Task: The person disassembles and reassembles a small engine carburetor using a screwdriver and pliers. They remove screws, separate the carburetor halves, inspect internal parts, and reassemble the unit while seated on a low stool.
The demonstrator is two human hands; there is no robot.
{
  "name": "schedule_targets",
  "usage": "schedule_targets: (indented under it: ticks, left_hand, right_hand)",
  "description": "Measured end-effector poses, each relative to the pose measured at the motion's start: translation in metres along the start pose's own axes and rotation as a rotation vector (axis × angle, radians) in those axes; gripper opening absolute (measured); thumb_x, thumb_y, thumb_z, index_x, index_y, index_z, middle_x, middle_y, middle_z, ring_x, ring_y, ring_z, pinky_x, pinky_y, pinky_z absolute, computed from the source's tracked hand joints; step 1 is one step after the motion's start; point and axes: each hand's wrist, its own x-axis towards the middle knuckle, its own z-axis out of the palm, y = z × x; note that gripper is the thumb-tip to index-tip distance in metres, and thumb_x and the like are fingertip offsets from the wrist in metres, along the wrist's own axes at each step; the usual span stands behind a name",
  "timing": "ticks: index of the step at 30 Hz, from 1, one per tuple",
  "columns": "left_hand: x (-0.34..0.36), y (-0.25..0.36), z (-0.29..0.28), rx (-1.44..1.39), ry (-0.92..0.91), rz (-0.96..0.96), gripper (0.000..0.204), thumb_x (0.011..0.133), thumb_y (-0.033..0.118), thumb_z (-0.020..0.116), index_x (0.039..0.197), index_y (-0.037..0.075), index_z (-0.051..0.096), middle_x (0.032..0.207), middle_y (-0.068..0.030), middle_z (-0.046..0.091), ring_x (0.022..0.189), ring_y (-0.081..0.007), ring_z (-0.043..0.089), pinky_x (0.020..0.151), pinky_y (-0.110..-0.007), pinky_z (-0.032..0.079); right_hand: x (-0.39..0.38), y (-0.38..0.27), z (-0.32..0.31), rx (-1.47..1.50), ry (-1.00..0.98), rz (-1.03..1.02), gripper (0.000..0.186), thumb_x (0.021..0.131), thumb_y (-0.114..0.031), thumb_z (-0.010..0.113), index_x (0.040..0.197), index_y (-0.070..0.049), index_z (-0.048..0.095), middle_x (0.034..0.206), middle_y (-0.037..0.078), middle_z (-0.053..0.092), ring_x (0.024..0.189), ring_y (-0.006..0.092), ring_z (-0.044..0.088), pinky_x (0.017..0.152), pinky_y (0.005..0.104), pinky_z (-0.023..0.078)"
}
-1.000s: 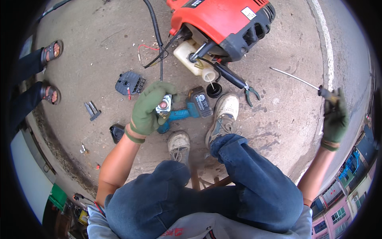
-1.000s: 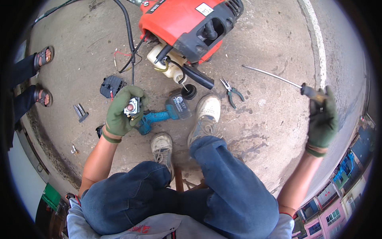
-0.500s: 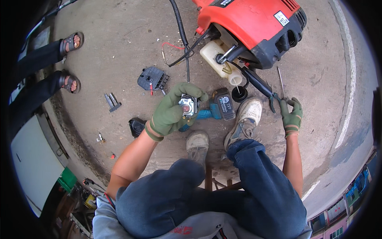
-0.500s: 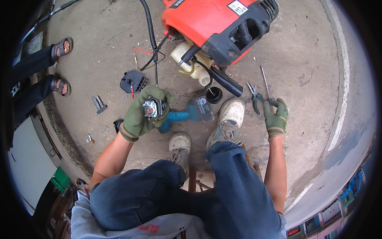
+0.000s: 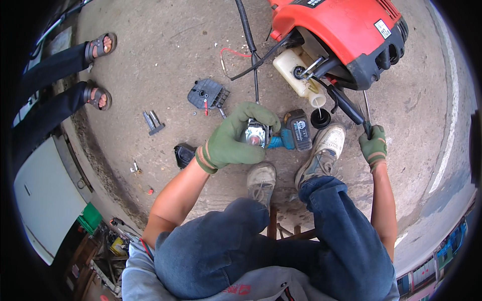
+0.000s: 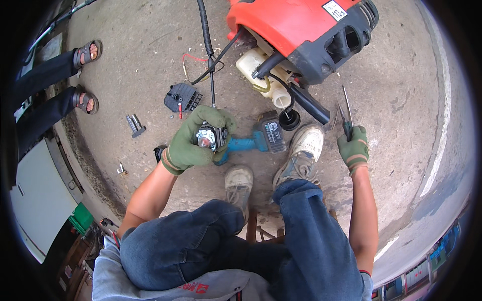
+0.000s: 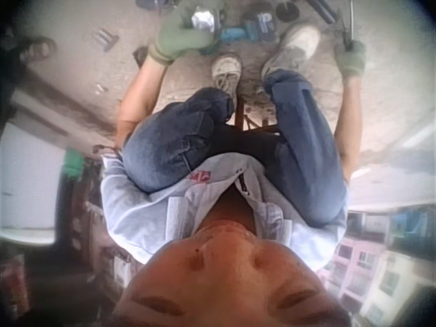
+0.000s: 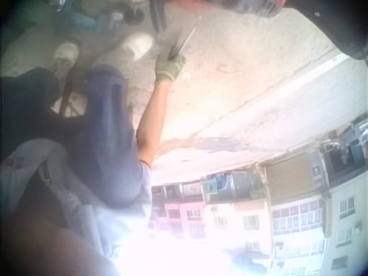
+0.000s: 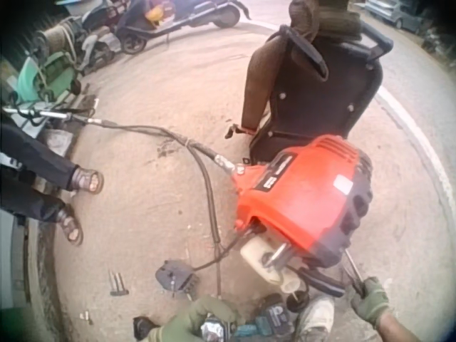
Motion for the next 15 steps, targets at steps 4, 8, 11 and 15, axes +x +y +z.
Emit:
schedule_targets:
  ticks: [4, 8, 11, 15]
  left_hand:
    - [-0.002, 0.0, 0.0, 0.029, 0.012, -0.006, 0.067, 0.071, 0.003, 0.087, 0.13, 0.012, 0.056, 0.128, -0.0147, 0.06, 0.084, -0.0181, 0.066, 0.063, -0.033, 0.055]
    - [-0.002, 0.005, 0.003, 0.076, -0.01, -0.005, 0.07, 0.071, -0.001, 0.085, 0.133, 0.012, 0.055, 0.128, -0.0126, 0.061, 0.086, -0.0154, 0.065, 0.067, -0.032, 0.056]
    - [-0.002, 0.01, 0.007, 0.149, -0.003, 0.02, 0.074, 0.07, -0.004, 0.083, 0.136, 0.012, 0.054, 0.128, -0.0112, 0.062, 0.088, -0.0142, 0.065, 0.069, -0.031, 0.055]
    - [0.0, 0.018, 0.016, 0.08, 0.025, -0.024, 0.082, 0.07, -0.006, 0.084, 0.142, 0.012, 0.05, 0.129, -0.0111, 0.063, 0.09, -0.0144, 0.065, 0.071, -0.03, 0.055]
  right_hand:
    - [-0.038, 0.016, -0.028, 0.717, 0.005, 0.265, 0.015, 0.091, -0.014, 0.066, 0.098, -0.001, 0.066, 0.086, 0.009, 0.068, 0.07, 0.0185, 0.06, 0.065, 0.0316, 0.049]
    - [-0.078, -0.043, -0.099, 1.004, -0.023, 0.237, 0.024, 0.097, -0.015, 0.063, 0.113, 0.002, 0.068, 0.085, 0.005, 0.066, 0.07, 0.0117, 0.058, 0.064, 0.0273, 0.047]
    - [-0.096, -0.107, -0.15, 0.881, -0.15, 0.116, 0.016, 0.086, -0.004, 0.072, 0.102, 0.002, 0.07, 0.093, 0.008, 0.07, 0.078, 0.0127, 0.065, 0.068, 0.0279, 0.052]
    - [-0.093, -0.15, -0.158, 0.534, -0.086, -0.589, 0.022, 0.074, 0.002, 0.082, 0.079, 0.0, 0.061, 0.106, 0.019, 0.07, 0.083, 0.0263, 0.07, 0.072, 0.0332, 0.055]
